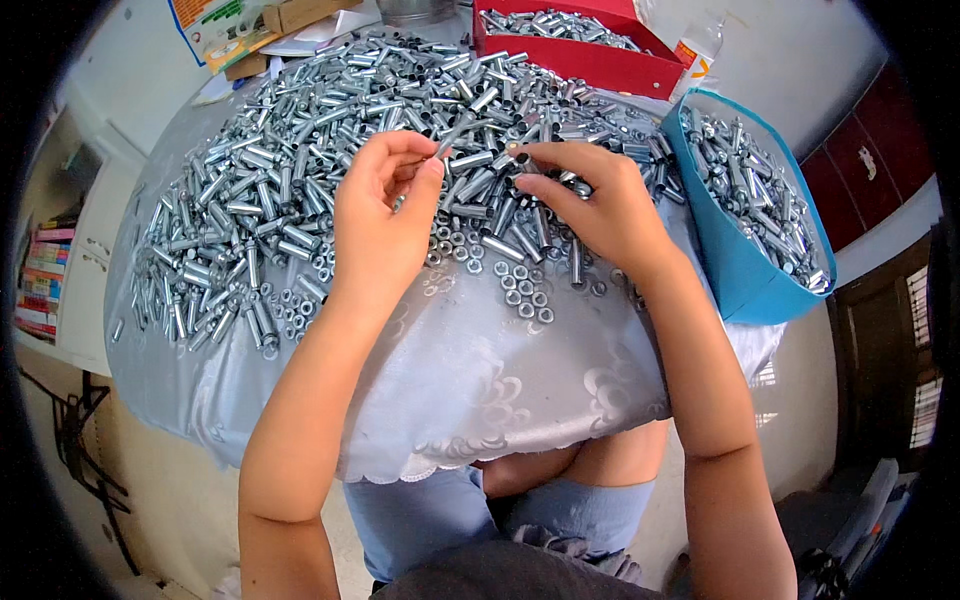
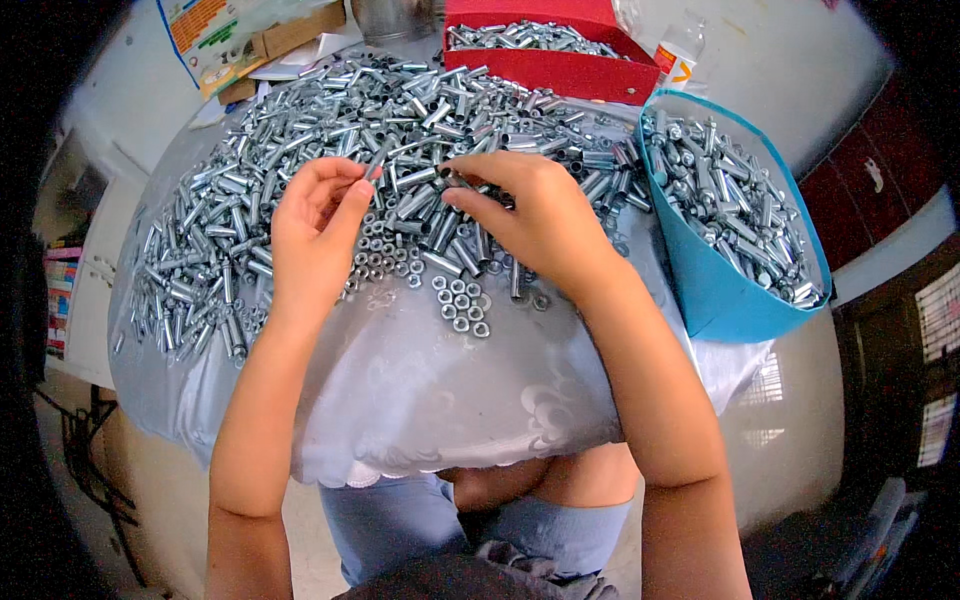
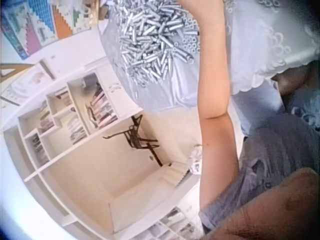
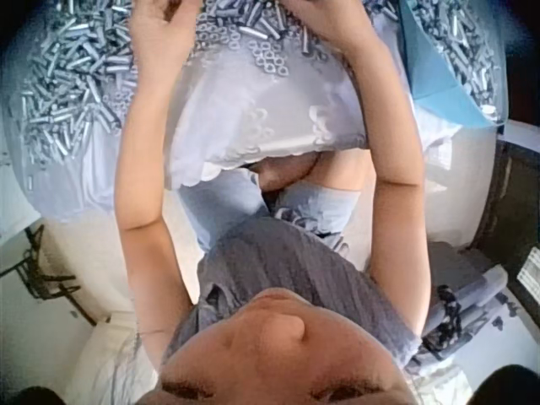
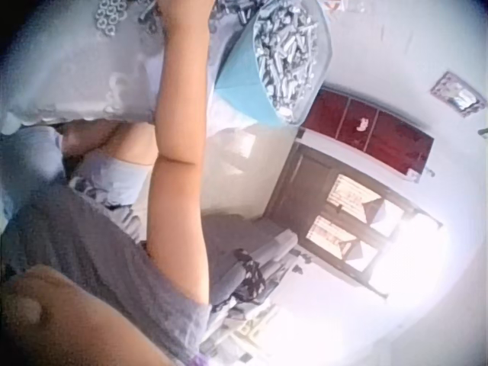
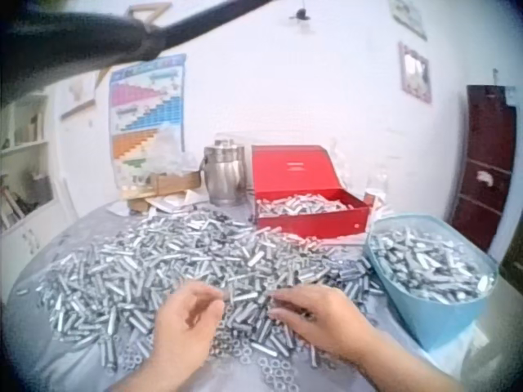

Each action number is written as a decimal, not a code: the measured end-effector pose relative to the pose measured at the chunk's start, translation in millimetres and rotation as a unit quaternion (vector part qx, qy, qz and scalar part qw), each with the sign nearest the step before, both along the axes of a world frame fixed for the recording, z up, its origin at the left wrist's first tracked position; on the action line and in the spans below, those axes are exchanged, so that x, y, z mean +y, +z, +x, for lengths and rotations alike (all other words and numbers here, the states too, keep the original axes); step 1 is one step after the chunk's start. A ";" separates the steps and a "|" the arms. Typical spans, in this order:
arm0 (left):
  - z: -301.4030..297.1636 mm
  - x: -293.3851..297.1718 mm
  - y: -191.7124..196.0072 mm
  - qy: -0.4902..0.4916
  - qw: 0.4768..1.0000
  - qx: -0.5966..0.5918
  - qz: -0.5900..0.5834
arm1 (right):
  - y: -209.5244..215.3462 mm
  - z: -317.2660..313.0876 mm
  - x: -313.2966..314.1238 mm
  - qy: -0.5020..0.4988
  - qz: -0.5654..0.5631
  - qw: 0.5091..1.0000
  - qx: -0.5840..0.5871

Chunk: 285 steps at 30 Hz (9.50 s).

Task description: The person sits on the floor and repeatedly picks up metal bolts and washers from a large pile on a table. They thread the washers onto the bolts by hand and place the assembled fasteners into a blue container.

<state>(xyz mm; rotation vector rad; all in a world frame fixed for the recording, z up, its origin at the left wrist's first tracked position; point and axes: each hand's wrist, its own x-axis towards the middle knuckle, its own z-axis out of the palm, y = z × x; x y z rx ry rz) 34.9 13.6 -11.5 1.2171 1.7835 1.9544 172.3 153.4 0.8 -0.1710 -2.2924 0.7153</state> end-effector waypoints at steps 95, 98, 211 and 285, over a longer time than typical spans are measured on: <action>-52.6 -35.1 41.0 0.068 0.933 -0.326 0.137 | 1.7 -51.3 -58.7 0.044 0.231 0.970 -0.068; -50.5 -33.8 41.4 0.067 0.928 -0.344 0.126 | -1.9 -66.3 -70.0 0.035 0.229 0.970 -0.071; -35.5 -28.0 34.3 0.034 0.953 -0.280 0.109 | -28.9 -59.5 -71.5 0.111 0.186 0.974 -0.072; -13.0 -17.1 24.6 -0.054 0.958 -0.274 -0.065 | 5.9 -58.2 -51.0 0.096 -0.355 0.928 0.061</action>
